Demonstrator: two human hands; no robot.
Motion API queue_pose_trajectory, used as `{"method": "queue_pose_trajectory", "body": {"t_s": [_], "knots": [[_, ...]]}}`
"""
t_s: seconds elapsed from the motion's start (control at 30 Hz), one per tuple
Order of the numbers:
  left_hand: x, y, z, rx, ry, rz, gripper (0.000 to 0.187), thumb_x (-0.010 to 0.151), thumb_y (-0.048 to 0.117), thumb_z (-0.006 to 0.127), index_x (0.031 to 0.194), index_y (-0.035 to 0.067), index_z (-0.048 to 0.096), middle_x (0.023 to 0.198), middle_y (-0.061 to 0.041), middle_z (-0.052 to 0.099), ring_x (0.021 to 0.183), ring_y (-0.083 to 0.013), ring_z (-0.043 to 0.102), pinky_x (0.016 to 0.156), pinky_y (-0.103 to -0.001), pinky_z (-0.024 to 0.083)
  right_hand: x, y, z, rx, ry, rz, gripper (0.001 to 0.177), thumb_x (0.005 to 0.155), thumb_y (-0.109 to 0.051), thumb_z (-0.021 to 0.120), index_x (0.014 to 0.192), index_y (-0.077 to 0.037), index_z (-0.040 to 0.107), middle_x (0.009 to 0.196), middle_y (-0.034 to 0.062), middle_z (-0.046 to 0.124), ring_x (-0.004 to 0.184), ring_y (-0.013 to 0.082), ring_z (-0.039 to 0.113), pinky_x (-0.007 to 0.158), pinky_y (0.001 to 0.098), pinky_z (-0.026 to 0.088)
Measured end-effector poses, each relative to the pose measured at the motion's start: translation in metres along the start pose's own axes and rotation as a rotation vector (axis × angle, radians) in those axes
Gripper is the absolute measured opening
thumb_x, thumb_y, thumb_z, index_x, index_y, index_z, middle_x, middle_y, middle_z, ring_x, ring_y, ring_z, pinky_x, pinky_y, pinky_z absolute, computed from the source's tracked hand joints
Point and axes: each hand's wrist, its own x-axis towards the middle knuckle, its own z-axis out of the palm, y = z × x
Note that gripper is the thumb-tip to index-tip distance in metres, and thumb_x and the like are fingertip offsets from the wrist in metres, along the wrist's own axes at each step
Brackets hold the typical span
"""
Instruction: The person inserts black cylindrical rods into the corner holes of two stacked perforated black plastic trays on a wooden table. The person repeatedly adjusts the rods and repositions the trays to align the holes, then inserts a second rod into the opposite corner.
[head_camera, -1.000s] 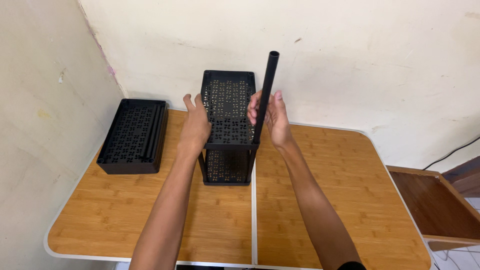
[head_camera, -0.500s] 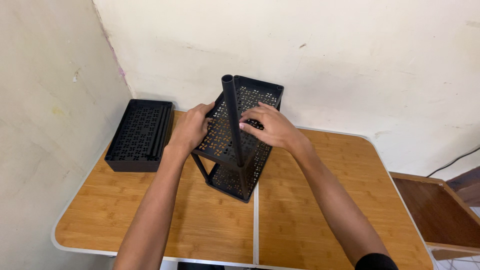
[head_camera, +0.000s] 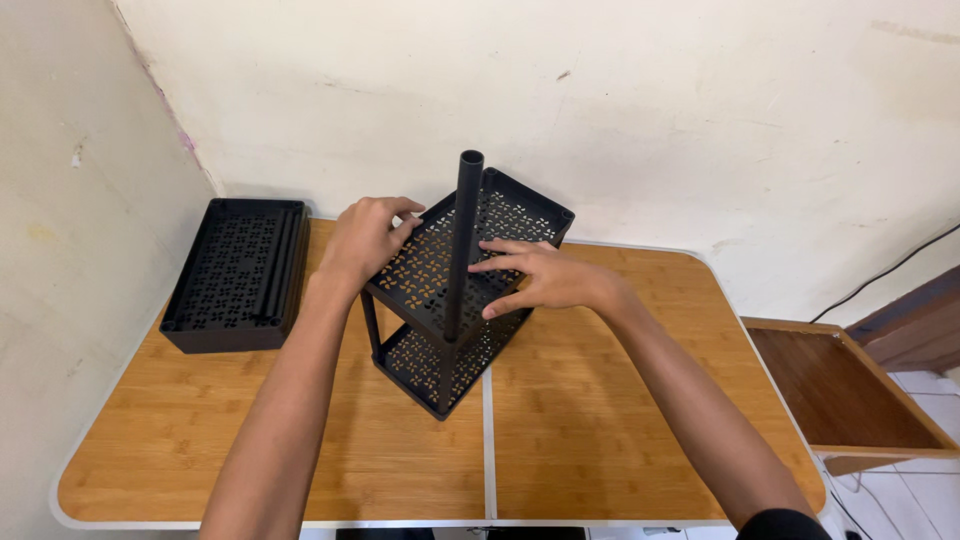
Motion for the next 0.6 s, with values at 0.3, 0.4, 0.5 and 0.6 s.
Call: {"method": "queue_pose_trajectory", "body": {"t_s": [0.3, 0.4, 0.5, 0.6], "knots": [[-0.016, -0.01, -0.012, -0.147, 0.295, -0.032, 0.019, 0.098, 0.011, 0.064, 0.111, 0.006, 0.078, 0.096, -0.014, 0.078, 0.084, -0.0247, 0.076, 0.076, -0.037, 0.059, 0.039, -0.029, 0.016, -0.076, 0.138, 0.208, 0.092, 0.065, -0.084, 0.063, 0.139, -0.031, 0.062, 0.16, 0.0076, 0.037, 0.15, 0.0336, 0.027, 0.117, 0.0618, 0.019], [-0.019, -0.008, -0.017, -0.448, 0.181, -0.308, 0.029, 0.101, 0.02, 0.058, 0.123, 0.008, 0.072, 0.085, -0.011, 0.078, 0.073, -0.0273, 0.07, 0.064, -0.044, 0.053, 0.057, -0.036, 0.022, -0.105, 0.257, 0.236, 0.1, 0.064, -0.09, 0.057, 0.138, -0.023, 0.062, 0.146, 0.0088, 0.054, 0.139, 0.031, 0.045, 0.111, 0.0556, 0.036], [-0.016, -0.007, -0.021, -0.898, 0.291, -0.234, 0.051, 0.109, 0.036, 0.033, 0.122, 0.002, 0.069, 0.079, -0.008, 0.075, 0.076, -0.0133, 0.075, 0.076, -0.03, 0.062, 0.075, -0.04, 0.03, -0.16, 0.362, 0.327, 0.1, 0.066, -0.091, 0.058, 0.135, -0.019, 0.065, 0.138, 0.0135, 0.057, 0.133, 0.0351, 0.046, 0.107, 0.0567, 0.036], [-0.016, -0.008, -0.024, -0.971, 0.346, -0.097, 0.064, 0.107, 0.044, 0.021, 0.119, 0.002, 0.067, 0.077, -0.005, 0.074, 0.075, -0.0104, 0.075, 0.076, -0.026, 0.061, 0.09, -0.042, 0.035, -0.244, 0.437, 0.393, 0.109, 0.071, -0.095, 0.056, 0.135, -0.007, 0.064, 0.136, 0.0173, 0.058, 0.131, 0.0364, 0.047, 0.104, 0.0541, 0.039]]}}
